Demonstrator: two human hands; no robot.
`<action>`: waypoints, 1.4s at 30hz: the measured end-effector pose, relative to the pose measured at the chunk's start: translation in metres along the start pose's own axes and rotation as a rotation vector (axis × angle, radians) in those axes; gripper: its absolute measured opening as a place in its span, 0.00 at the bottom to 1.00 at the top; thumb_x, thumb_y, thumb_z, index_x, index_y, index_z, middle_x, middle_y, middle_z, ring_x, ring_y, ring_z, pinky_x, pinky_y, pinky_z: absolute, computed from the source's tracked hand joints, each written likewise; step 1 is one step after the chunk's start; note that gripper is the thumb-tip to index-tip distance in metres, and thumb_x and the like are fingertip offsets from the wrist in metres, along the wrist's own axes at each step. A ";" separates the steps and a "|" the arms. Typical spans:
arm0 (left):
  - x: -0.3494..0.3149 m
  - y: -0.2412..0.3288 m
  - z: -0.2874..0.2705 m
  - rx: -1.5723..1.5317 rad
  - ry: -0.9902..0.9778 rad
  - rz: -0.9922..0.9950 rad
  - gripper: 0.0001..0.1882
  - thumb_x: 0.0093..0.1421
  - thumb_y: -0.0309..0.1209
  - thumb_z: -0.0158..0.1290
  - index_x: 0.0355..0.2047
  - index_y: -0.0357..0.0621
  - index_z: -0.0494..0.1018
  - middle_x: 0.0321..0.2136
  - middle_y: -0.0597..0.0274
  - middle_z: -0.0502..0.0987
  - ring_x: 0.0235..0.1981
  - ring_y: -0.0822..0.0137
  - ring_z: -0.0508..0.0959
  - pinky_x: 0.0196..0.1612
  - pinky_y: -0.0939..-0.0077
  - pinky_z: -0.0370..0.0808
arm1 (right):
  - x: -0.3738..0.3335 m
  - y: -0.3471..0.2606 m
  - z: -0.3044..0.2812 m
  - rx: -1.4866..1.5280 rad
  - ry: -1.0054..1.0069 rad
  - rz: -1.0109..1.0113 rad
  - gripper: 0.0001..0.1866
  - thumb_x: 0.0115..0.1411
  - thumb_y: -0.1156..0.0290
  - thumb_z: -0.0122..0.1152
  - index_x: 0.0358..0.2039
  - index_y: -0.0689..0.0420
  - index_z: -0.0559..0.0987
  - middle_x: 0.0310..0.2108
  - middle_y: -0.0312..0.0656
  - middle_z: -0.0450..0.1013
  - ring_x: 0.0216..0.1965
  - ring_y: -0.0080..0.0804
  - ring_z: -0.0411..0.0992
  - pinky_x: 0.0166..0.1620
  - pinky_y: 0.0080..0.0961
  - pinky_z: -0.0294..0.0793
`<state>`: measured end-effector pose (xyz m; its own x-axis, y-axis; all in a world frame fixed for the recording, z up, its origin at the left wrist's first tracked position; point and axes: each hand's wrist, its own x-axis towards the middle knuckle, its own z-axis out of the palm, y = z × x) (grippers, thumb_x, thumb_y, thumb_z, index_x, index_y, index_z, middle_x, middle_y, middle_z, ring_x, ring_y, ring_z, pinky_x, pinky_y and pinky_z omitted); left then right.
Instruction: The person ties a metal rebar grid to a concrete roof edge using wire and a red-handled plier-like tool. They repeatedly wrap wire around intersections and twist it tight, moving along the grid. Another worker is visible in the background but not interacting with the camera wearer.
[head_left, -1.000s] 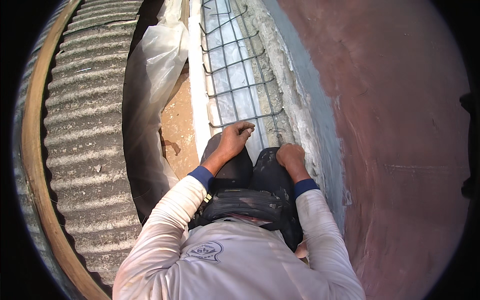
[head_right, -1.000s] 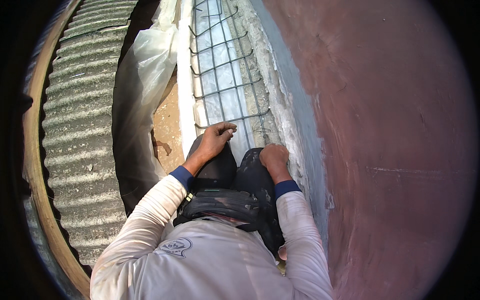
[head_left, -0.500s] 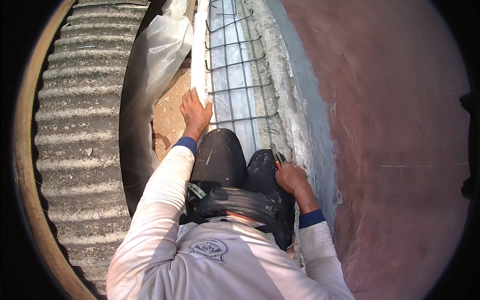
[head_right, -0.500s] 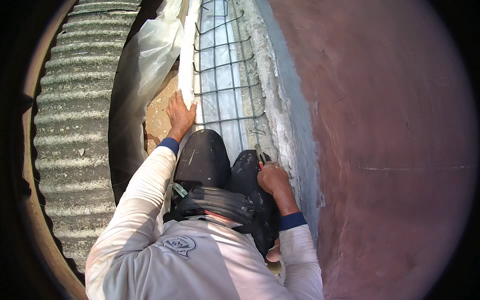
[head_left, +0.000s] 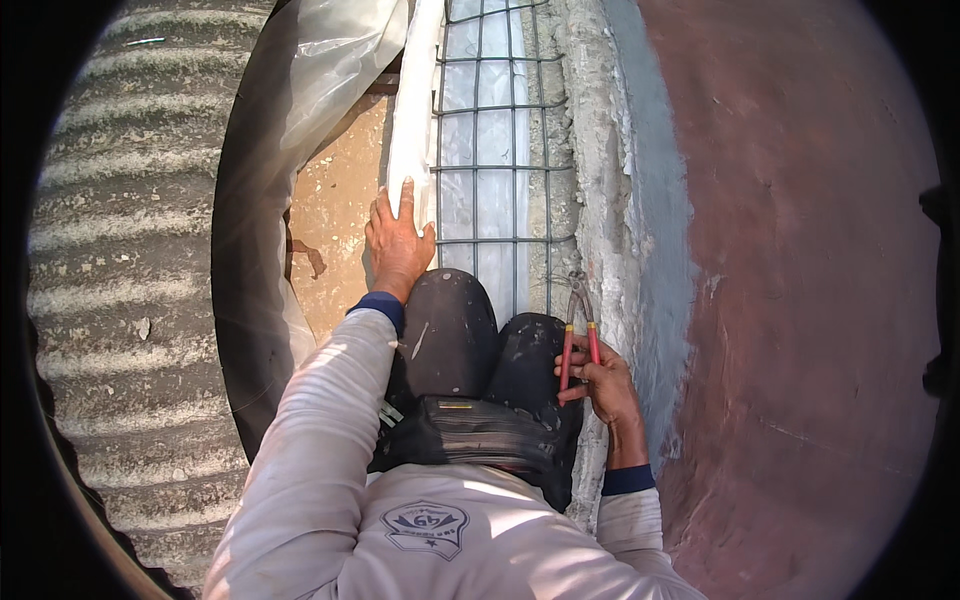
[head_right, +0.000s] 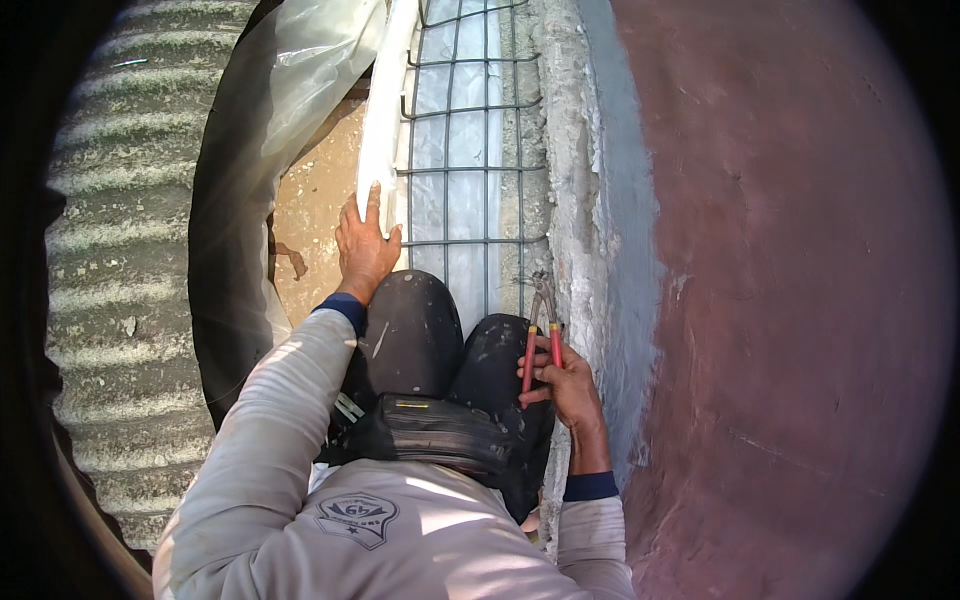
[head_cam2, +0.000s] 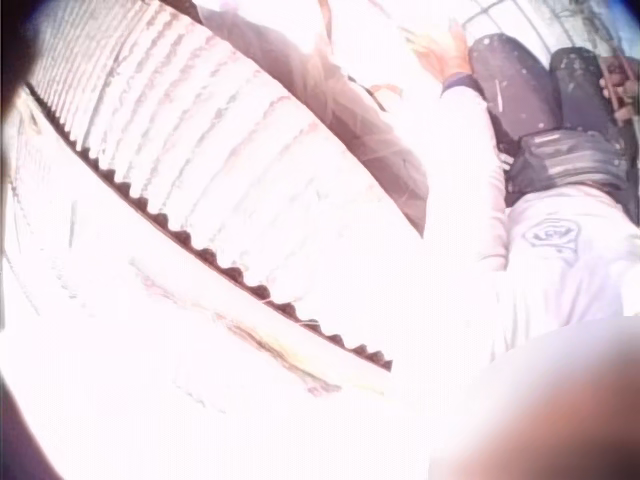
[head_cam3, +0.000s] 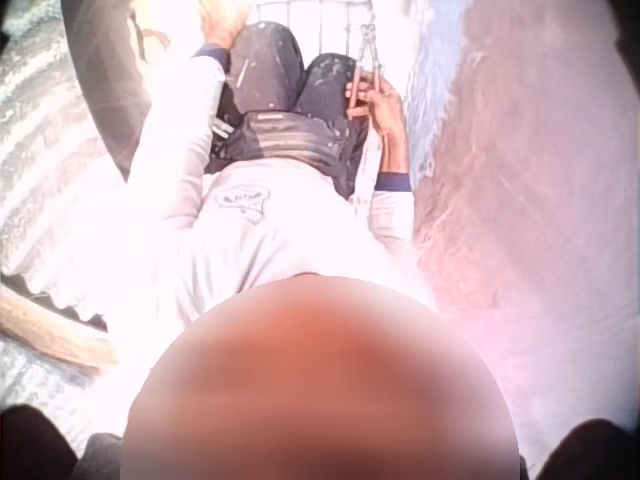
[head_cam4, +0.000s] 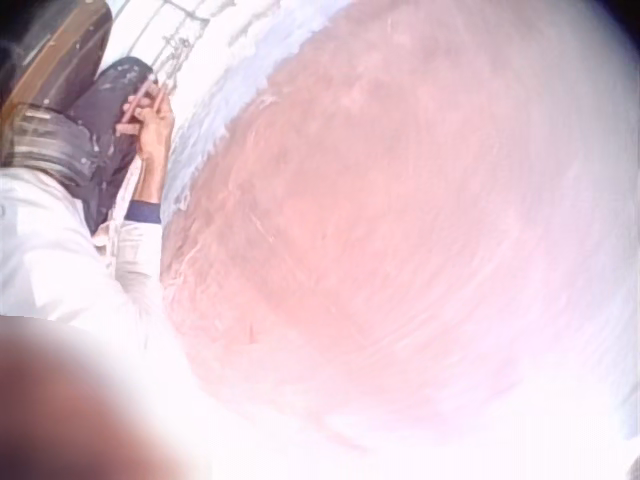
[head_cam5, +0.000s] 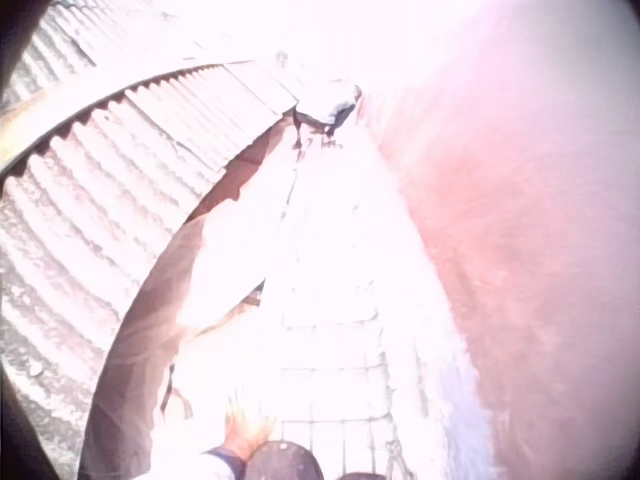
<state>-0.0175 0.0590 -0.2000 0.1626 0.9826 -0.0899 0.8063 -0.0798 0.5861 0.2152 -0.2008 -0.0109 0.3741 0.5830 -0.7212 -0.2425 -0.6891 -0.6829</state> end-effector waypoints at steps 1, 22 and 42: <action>0.000 0.000 -0.002 -0.015 -0.014 -0.013 0.48 0.64 0.42 0.63 0.79 0.59 0.52 0.73 0.37 0.55 0.75 0.39 0.57 0.74 0.44 0.56 | 0.015 -0.016 0.003 -0.072 -0.014 -0.034 0.32 0.60 0.83 0.50 0.68 0.68 0.69 0.47 0.52 0.80 0.45 0.38 0.83 0.30 0.27 0.89; 0.004 -0.001 -0.009 -0.039 -0.047 -0.072 0.46 0.63 0.38 0.62 0.79 0.63 0.54 0.75 0.42 0.54 0.74 0.41 0.59 0.74 0.46 0.59 | 0.070 -0.146 0.056 -0.935 -0.037 -0.364 0.28 0.56 0.75 0.59 0.59 0.68 0.81 0.51 0.54 0.81 0.49 0.37 0.81 0.49 0.35 0.82; 0.001 0.002 -0.004 -0.033 0.014 -0.044 0.45 0.61 0.37 0.62 0.78 0.60 0.58 0.74 0.40 0.56 0.74 0.43 0.59 0.73 0.47 0.60 | -0.076 -0.121 0.001 0.292 -0.225 -1.206 0.39 0.75 0.51 0.52 0.77 0.63 0.56 0.44 0.55 0.80 0.41 0.44 0.81 0.54 0.44 0.78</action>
<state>-0.0182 0.0603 -0.1956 0.1193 0.9873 -0.1047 0.7933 -0.0314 0.6081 0.2152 -0.1615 0.1268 0.3418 0.8536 0.3931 -0.0526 0.4350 -0.8989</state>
